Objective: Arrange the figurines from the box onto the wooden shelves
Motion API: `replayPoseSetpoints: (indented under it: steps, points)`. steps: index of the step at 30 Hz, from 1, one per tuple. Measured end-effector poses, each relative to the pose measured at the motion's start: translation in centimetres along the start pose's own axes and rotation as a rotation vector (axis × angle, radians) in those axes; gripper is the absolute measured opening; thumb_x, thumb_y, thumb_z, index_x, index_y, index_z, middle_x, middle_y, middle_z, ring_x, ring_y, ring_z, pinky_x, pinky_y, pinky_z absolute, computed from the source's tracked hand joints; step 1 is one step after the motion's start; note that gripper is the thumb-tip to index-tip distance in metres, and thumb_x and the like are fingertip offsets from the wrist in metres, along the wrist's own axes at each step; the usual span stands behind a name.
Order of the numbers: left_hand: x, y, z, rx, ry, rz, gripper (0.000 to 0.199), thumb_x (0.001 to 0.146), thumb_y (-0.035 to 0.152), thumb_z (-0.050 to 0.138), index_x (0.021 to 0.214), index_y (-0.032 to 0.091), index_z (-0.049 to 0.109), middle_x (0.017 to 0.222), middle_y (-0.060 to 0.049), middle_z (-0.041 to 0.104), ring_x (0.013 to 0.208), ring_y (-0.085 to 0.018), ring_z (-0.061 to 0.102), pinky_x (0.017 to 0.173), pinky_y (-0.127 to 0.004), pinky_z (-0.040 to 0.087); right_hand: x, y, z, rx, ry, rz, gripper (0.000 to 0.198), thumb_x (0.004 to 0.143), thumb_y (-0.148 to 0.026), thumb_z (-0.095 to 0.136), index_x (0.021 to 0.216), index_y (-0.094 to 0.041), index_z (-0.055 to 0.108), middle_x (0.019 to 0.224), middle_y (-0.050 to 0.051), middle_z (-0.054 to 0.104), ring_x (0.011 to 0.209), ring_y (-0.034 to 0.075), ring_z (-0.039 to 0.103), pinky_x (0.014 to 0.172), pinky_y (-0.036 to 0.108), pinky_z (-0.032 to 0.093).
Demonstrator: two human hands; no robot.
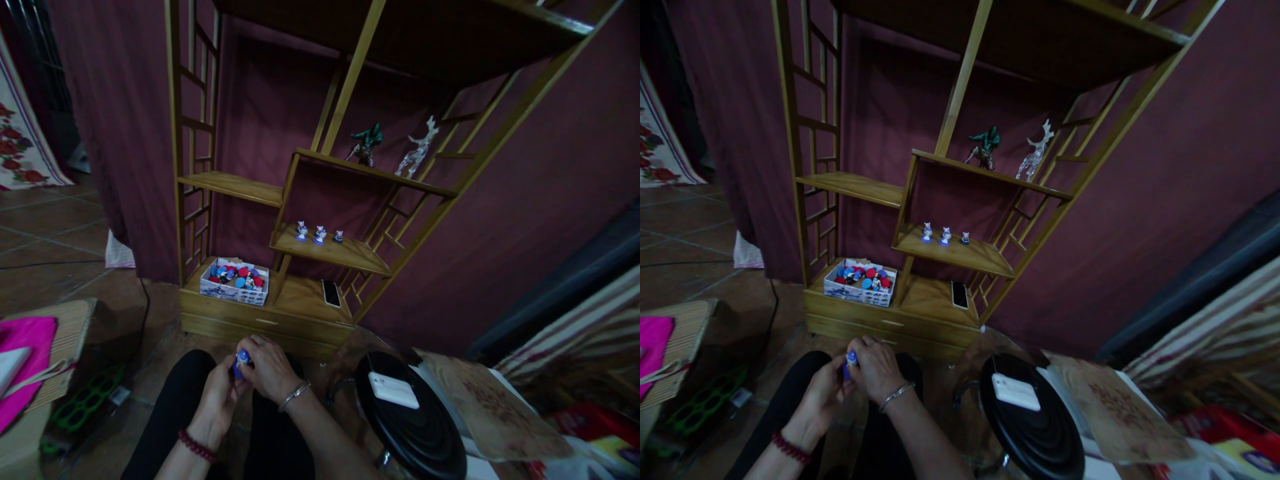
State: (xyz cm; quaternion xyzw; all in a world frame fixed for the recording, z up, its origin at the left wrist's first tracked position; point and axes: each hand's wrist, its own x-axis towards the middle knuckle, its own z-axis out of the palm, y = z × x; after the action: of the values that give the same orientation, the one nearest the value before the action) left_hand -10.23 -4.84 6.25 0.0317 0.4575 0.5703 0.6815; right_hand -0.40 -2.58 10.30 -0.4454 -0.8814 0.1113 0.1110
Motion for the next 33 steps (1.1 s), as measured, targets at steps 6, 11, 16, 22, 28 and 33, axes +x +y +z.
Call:
replayPoseSetpoints:
  steps: [6, 11, 16, 22, 28, 33]
  points:
    - [-0.7, 0.7, 0.5, -0.039, 0.015, -0.009, 0.017, 0.081, 0.006, 0.041, 0.069, 0.011, 0.052, 0.054, -0.002, 0.056, 0.042, -0.009, 0.053, 0.043, -0.019, 0.045, 0.2, -0.1, 0.3, 0.018, 0.006, 0.028, 0.018, 0.076, -0.02, 0.049, 0.093, -0.023, 0.049, 0.094, 0.0, 0.056, 0.088, 0.014, 0.05, 0.076, 0.024, 0.035]
    - [-1.0, 1.2, 0.7, -0.085, 0.018, -0.01, 0.016, 0.081, 0.006, 0.041, 0.068, 0.011, 0.05, 0.052, 0.0, 0.054, 0.041, -0.007, 0.052, 0.043, -0.017, 0.044, 0.5, -0.3, 0.6, 0.039, 0.052, 0.026, 0.019, 0.076, -0.02, 0.049, 0.095, -0.023, 0.048, 0.093, 0.0, 0.056, 0.089, 0.014, 0.051, 0.076, 0.023, 0.035]
    - [-1.0, 1.4, 0.7, -0.104, 0.022, -0.016, 0.016, 0.082, 0.007, 0.041, 0.068, 0.011, 0.05, 0.052, -0.001, 0.054, 0.04, -0.007, 0.051, 0.044, -0.017, 0.045, 0.6, -0.4, 0.7, 0.043, 0.058, 0.048, 0.019, 0.076, -0.021, 0.05, 0.095, -0.023, 0.048, 0.093, 0.0, 0.055, 0.09, 0.014, 0.051, 0.076, 0.024, 0.036]
    - [0.0, 1.1, 0.1, -0.089, -0.008, 0.038, 0.014, 0.081, 0.006, 0.043, 0.072, 0.009, 0.053, 0.058, -0.003, 0.057, 0.046, -0.009, 0.054, 0.047, -0.019, 0.048, 0.6, -0.4, 1.0, 0.087, 0.105, 0.084, 0.017, 0.076, -0.023, 0.052, 0.092, -0.023, 0.049, 0.091, 0.0, 0.055, 0.089, 0.014, 0.052, 0.077, 0.023, 0.037]
    - [-0.3, 1.4, 0.3, -0.111, 0.011, 0.055, 0.014, 0.081, 0.006, 0.042, 0.074, 0.009, 0.054, 0.06, -0.004, 0.058, 0.047, -0.009, 0.055, 0.049, -0.02, 0.049, 0.7, -0.5, 1.2, 0.113, 0.147, 0.103, 0.016, 0.075, -0.023, 0.053, 0.091, -0.023, 0.05, 0.09, 0.0, 0.055, 0.088, 0.014, 0.053, 0.077, 0.023, 0.037]
    - [-0.6, 1.5, 0.4, -0.125, -0.001, 0.051, 0.014, 0.081, 0.006, 0.043, 0.073, 0.008, 0.054, 0.061, -0.004, 0.058, 0.048, -0.009, 0.055, 0.05, -0.02, 0.049, 0.7, -0.5, 1.3, 0.13, 0.158, 0.121, 0.019, 0.075, -0.024, 0.054, 0.093, -0.023, 0.051, 0.091, 0.0, 0.055, 0.087, 0.014, 0.053, 0.077, 0.023, 0.038]
